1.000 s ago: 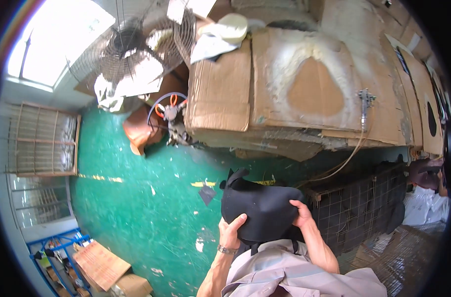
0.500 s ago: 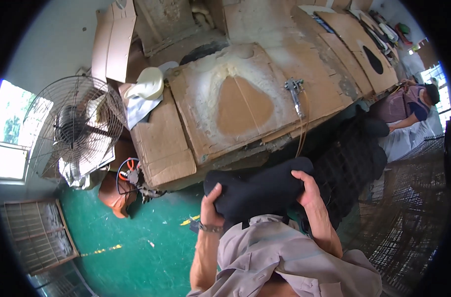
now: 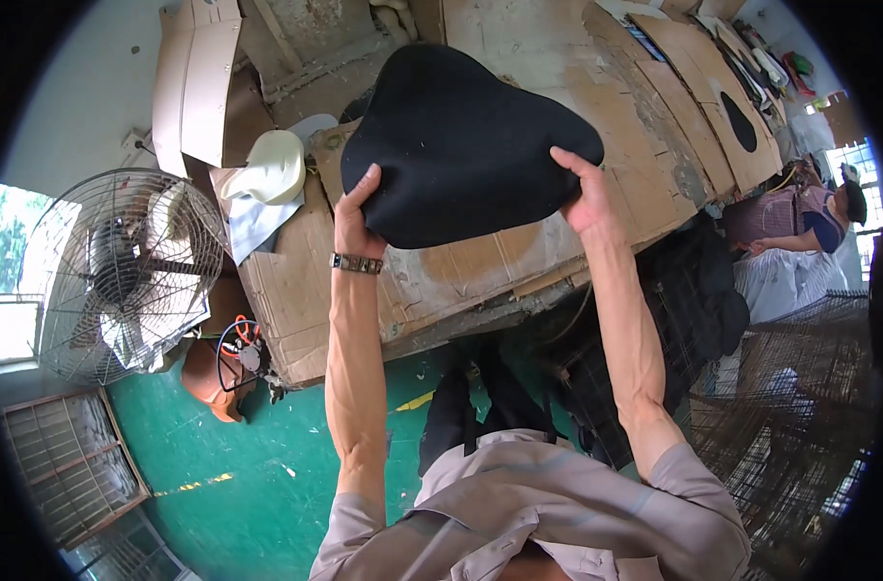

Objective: The recorder uses a spray gun to apply adhesive to black material components and organizes them on a rack and the floor.

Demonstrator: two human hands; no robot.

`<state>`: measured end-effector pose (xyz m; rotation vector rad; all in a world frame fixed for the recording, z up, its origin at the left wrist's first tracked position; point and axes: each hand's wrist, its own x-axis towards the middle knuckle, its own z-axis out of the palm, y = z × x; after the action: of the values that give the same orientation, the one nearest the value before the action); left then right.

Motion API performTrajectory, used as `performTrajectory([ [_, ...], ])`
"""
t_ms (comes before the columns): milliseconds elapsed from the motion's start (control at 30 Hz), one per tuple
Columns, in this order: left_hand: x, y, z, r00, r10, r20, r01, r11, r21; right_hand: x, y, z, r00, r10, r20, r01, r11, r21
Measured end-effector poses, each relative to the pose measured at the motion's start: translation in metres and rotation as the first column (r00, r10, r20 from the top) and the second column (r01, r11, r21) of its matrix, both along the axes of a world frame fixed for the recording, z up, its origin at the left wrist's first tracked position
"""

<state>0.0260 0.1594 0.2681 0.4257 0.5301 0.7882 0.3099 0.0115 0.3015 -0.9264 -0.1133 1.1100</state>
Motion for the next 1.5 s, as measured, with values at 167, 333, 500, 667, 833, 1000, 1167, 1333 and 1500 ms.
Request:
performTrajectory([
  [167,0.013,0.008,-0.134,0.969,-0.075,-0.237,0.034,0.985,-0.171,0.008,0.001,-0.146,0.997,-0.028,-0.074,0.016,0.986,-0.167],
  [333,0.032,-0.03,-0.21,0.761,0.001,-0.648,0.044,0.998,0.053,0.019,-0.029,-0.267,0.996,-0.078,0.036,0.086,0.881,-0.466],
  [500,0.018,-0.026,-0.189,0.483,0.159,-0.861,0.08,0.971,0.225,-0.003,-0.011,-0.245,0.999,-0.031,-0.032,0.011,0.872,-0.49],
  [667,0.053,-0.066,-0.149,-0.124,0.707,-0.696,0.405,0.676,0.615,0.007,-0.024,-0.235,0.993,-0.04,0.115,0.1,0.808,-0.581],
  [833,0.073,-0.087,-0.177,-0.056,0.75,-0.659,0.845,0.387,0.369,0.008,-0.021,-0.221,0.998,0.016,0.067,0.024,0.829,-0.558],
  [1000,0.076,-0.085,-0.187,-0.108,0.729,-0.676,0.86,0.41,0.304,0.096,-0.04,-0.198,0.267,0.453,0.851,0.527,0.67,-0.522],
  [1167,0.091,-0.085,-0.199,-0.083,0.707,-0.702,0.859,0.408,0.31,0.188,-0.047,-0.248,0.03,0.717,0.696,0.672,0.501,-0.545],
  [1333,0.065,-0.083,-0.195,-0.121,0.727,-0.676,0.858,0.419,0.297,0.157,-0.034,-0.243,-0.073,0.733,0.676,0.532,0.602,-0.595],
  [1500,0.077,-0.088,-0.197,-0.076,0.729,-0.68,0.859,0.395,0.327,0.214,-0.051,-0.226,0.112,0.786,0.608,0.406,0.522,-0.75],
])
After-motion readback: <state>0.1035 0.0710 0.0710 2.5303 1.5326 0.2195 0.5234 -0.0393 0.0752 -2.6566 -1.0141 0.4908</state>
